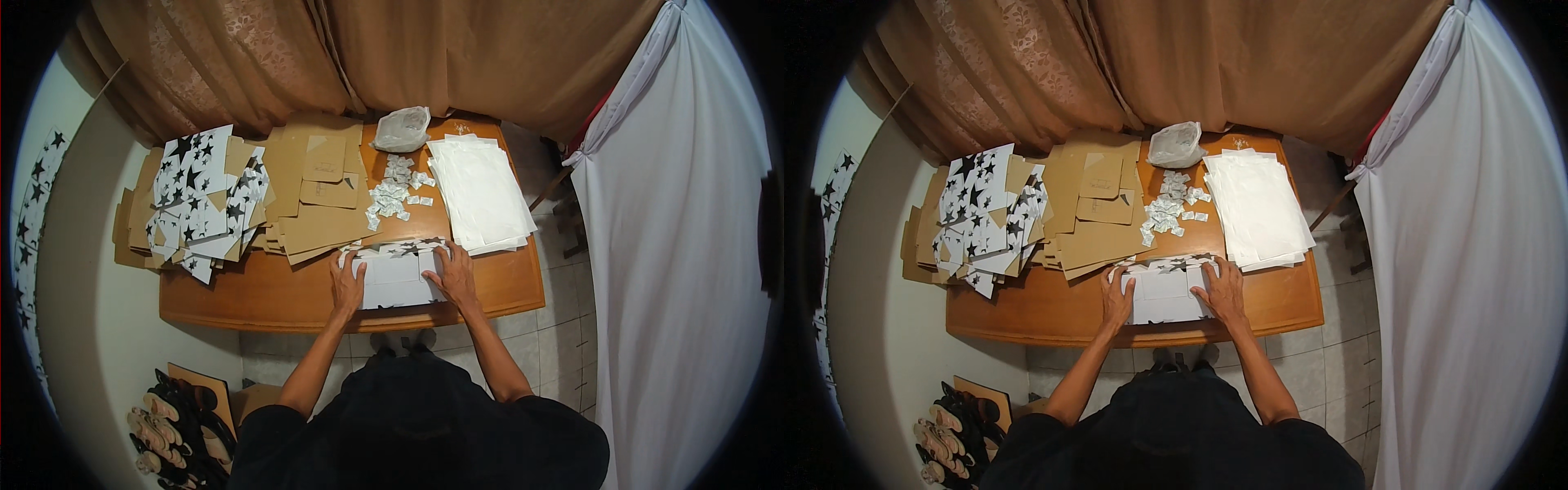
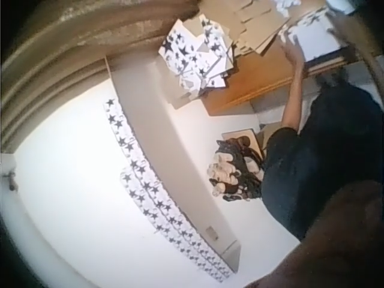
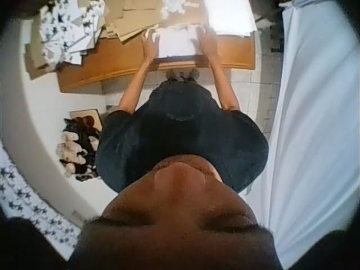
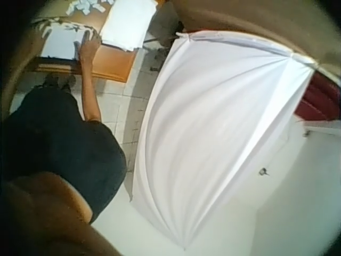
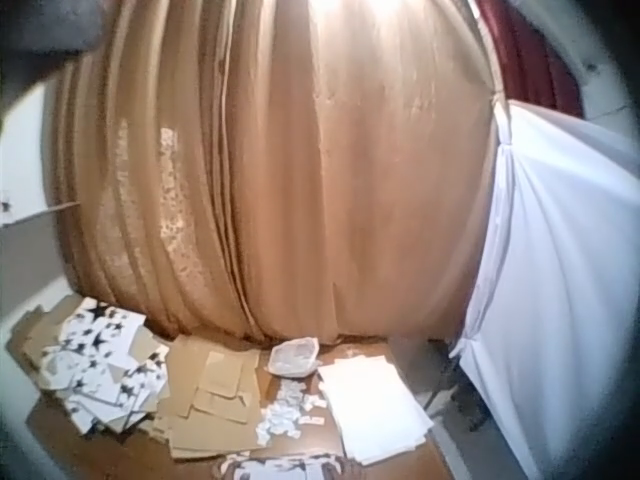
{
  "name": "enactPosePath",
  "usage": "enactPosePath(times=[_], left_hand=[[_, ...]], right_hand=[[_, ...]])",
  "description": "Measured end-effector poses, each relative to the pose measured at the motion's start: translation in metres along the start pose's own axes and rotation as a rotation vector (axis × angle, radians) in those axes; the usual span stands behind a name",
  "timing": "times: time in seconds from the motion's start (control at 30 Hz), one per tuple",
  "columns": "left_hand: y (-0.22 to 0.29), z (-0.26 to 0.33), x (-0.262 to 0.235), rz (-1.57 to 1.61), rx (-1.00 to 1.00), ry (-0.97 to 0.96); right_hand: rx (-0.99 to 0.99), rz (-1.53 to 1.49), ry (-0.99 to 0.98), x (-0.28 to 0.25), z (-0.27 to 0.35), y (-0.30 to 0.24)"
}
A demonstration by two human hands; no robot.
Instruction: Folding cardboard shoe boxes, inserting tissue paper and silica gel packets, and placing the finished boxes on a shelf.
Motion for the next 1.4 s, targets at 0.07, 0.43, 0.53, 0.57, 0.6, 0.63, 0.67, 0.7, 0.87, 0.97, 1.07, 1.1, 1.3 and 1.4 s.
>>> enactPosePath(times=[0.07,0.43,0.53,0.57,0.6,0.63,0.67,0.7,0.87,0.97,1.07,1.1,1.3,1.4], left_hand=[[0.032,0.003,-0.007,-0.071,0.107,0.073],[0.106,0.053,0.072,-0.272,0.527,-0.319],[0.104,0.053,0.076,-0.230,0.514,-0.318],[0.103,0.053,0.076,-0.214,0.516,-0.306],[0.103,0.052,0.078,-0.213,0.516,-0.305],[0.103,0.052,0.081,-0.223,0.506,-0.304],[0.103,0.052,0.083,-0.234,0.496,-0.302],[0.103,0.053,0.085,-0.234,0.495,-0.301],[0.099,0.053,0.085,-0.279,0.501,-0.234],[0.103,0.052,0.077,-0.287,0.475,-0.207],[0.105,0.052,0.068,-0.260,0.472,-0.205],[0.105,0.051,0.063,-0.260,0.474,-0.206],[0.045,0.019,-0.034,-0.064,0.085,0.318],[-0.043,0.008,-0.043,0.018,-0.404,0.330]], right_hand=[[-0.017,0.046,0.053,-0.001,0.001,0.004],[0.032,-0.030,-0.010,0.010,-0.007,0.011],[0.054,-0.043,-0.013,0.008,-0.007,0.010],[0.053,-0.044,-0.015,0.008,-0.006,0.008],[0.080,-0.041,-0.029,0.009,-0.006,0.010],[0.106,-0.038,-0.043,0.010,-0.006,0.013],[0.105,-0.038,-0.042,0.009,-0.006,0.013],[0.125,-0.044,-0.064,0.010,-0.006,0.015],[0.128,-0.065,-0.058,0.012,-0.006,0.012],[0.063,-0.123,-0.081,0.014,-0.004,0.009],[0.007,-0.107,-0.084,0.012,-0.004,0.005],[0.029,-0.173,-0.068,0.007,-0.004,0.007],[0.283,-0.275,-0.134,0.013,0.003,0.033],[0.323,-0.350,-0.190,0.027,0.005,0.044]])
Point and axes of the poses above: each hand's wrist, its own z-axis away from the middle knuckle, its own x-axis out of the palm, y = z × x, the point moved 10 cm from there along -z, towards the middle knuckle, and after that the axes turned 3 degrees about x, right-handed, at the moved point
